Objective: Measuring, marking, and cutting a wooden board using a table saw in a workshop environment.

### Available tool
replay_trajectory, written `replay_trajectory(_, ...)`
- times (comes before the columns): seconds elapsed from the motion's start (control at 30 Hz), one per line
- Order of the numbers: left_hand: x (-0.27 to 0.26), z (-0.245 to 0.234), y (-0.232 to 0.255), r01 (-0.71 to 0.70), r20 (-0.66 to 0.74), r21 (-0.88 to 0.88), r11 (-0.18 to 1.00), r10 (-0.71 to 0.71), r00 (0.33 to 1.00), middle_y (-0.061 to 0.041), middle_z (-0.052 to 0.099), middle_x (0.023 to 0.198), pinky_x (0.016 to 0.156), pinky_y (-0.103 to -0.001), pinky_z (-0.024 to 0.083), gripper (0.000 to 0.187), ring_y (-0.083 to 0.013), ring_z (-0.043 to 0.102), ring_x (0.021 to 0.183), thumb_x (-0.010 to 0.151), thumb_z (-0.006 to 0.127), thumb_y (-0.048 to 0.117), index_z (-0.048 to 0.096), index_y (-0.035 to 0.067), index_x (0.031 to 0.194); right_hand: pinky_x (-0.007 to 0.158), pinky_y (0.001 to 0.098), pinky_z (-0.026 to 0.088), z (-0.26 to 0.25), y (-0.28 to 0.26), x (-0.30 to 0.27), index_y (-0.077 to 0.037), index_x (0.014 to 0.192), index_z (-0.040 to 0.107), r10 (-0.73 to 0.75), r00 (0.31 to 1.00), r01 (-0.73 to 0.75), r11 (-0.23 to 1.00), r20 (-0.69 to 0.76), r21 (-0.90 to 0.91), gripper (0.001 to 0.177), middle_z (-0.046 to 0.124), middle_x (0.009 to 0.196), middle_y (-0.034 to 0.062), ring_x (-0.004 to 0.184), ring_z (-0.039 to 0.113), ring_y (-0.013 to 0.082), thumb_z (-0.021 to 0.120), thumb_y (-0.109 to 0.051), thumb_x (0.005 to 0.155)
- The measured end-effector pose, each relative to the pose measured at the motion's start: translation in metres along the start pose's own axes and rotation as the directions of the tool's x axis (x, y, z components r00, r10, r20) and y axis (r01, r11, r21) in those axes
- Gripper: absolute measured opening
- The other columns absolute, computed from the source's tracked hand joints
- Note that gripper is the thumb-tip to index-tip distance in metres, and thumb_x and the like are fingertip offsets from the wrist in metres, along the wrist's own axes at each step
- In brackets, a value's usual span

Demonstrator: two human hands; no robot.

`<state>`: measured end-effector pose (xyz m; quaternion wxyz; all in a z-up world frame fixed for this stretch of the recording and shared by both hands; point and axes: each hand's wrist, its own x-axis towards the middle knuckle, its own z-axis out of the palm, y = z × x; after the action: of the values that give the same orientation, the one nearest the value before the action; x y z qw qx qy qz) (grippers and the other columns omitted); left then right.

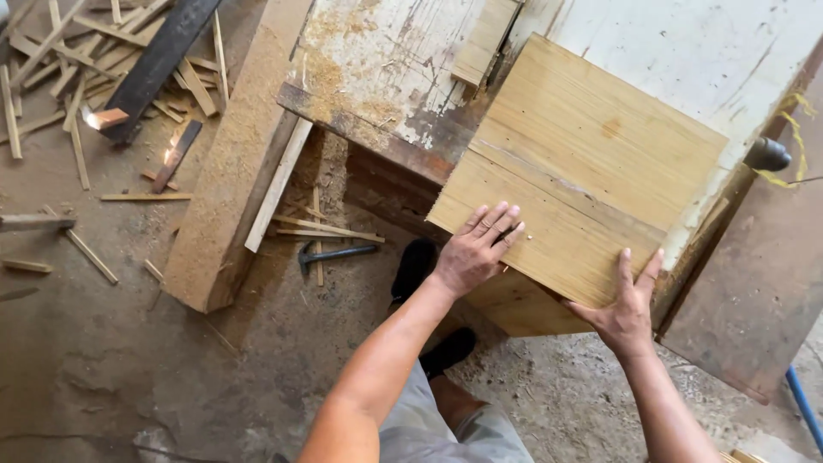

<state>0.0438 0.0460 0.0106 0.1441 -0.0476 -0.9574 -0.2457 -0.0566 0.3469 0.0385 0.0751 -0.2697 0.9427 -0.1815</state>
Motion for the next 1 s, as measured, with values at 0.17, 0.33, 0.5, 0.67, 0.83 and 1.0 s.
replay_trajectory(0.17, 0.005, 0.003, -0.003, 0.017, -0.002, 0.025, 1.000, -0.017, 1.000, -0.009, 0.042, 0.164, 0.131, -0.043, 0.026, 0.076, -0.0260, 0.036, 0.155, 0.079, 0.082, 0.028, 0.055, 0.013, 0.149, 0.124, 0.0494, 0.040, -0.004, 0.002, 0.011, -0.007, 0.163, 0.035, 0.014, 1.000, -0.013, 0.998, -0.001, 0.053, 0.133, -0.002, 0.170, 0.0373, 0.158, 0.022, 0.0549, 0.098, -0.037, 0.050)
replay_trajectory(0.33, 0.017, 0.005, -0.010, 0.059, 0.068, 0.091, 0.994, -0.065, 0.996, -0.004, 0.039, 0.165, 0.132, -0.041, 0.023, 0.080, -0.0235, 0.032, 0.156, 0.078, 0.084, 0.038, 0.055, 0.018, 0.150, 0.125, 0.0486, 0.039, -0.011, 0.000, 0.033, -0.007, 0.163, 0.039, 0.015, 1.000, -0.016, 1.000, 0.022, 0.024, 0.129, -0.001, 0.172, 0.0343, 0.161, 0.019, 0.0518, 0.099, -0.033, 0.052)
replay_trajectory(0.5, 0.025, 0.015, -0.018, 0.069, 0.045, -0.020, 0.997, -0.068, 0.997, -0.006, 0.036, 0.167, 0.132, -0.044, 0.020, 0.088, -0.0256, 0.028, 0.157, 0.078, 0.084, 0.050, 0.051, 0.017, 0.152, 0.127, 0.0480, 0.037, -0.006, 0.005, 0.042, -0.010, 0.165, 0.037, 0.024, 0.999, -0.025, 0.999, 0.037, 0.033, 0.130, -0.003, 0.173, 0.0327, 0.162, 0.016, 0.0497, 0.099, -0.030, 0.053)
replay_trajectory(0.67, 0.043, -0.002, -0.027, 0.049, 0.080, 0.087, 0.995, -0.056, 0.995, -0.003, 0.037, 0.166, 0.132, -0.041, 0.023, 0.089, -0.0228, 0.029, 0.156, 0.074, 0.085, 0.050, 0.053, 0.021, 0.152, 0.131, 0.0473, 0.032, -0.006, 0.008, 0.055, -0.015, 0.167, 0.036, 0.019, 1.000, -0.021, 0.998, 0.022, 0.062, 0.129, -0.004, 0.174, 0.0321, 0.165, 0.013, 0.0484, 0.098, -0.028, 0.055)
replay_trajectory(0.83, 0.062, 0.005, -0.035, 0.033, 0.028, 0.002, 0.999, -0.033, 0.999, -0.005, 0.036, 0.167, 0.132, -0.044, 0.022, 0.089, -0.0243, 0.028, 0.157, 0.078, 0.083, 0.053, 0.051, 0.017, 0.152, 0.134, 0.0486, 0.030, -0.009, 0.018, 0.069, -0.010, 0.167, 0.038, -0.020, 1.000, 0.020, 0.999, -0.004, 0.047, 0.127, -0.002, 0.174, 0.0348, 0.165, 0.012, 0.0505, 0.099, -0.030, 0.057)
replay_trajectory(1.0, 0.089, 0.011, -0.043, 0.039, 0.037, -0.014, 0.999, -0.039, 0.999, -0.005, 0.037, 0.165, 0.131, -0.044, 0.023, 0.088, -0.0246, 0.029, 0.156, 0.076, 0.082, 0.053, 0.053, 0.016, 0.150, 0.131, 0.0493, 0.034, -0.016, 0.027, 0.096, -0.007, 0.166, 0.040, 0.005, 1.000, -0.005, 0.999, 0.012, 0.036, 0.127, -0.002, 0.173, 0.0372, 0.164, 0.015, 0.0524, 0.100, -0.035, 0.058)
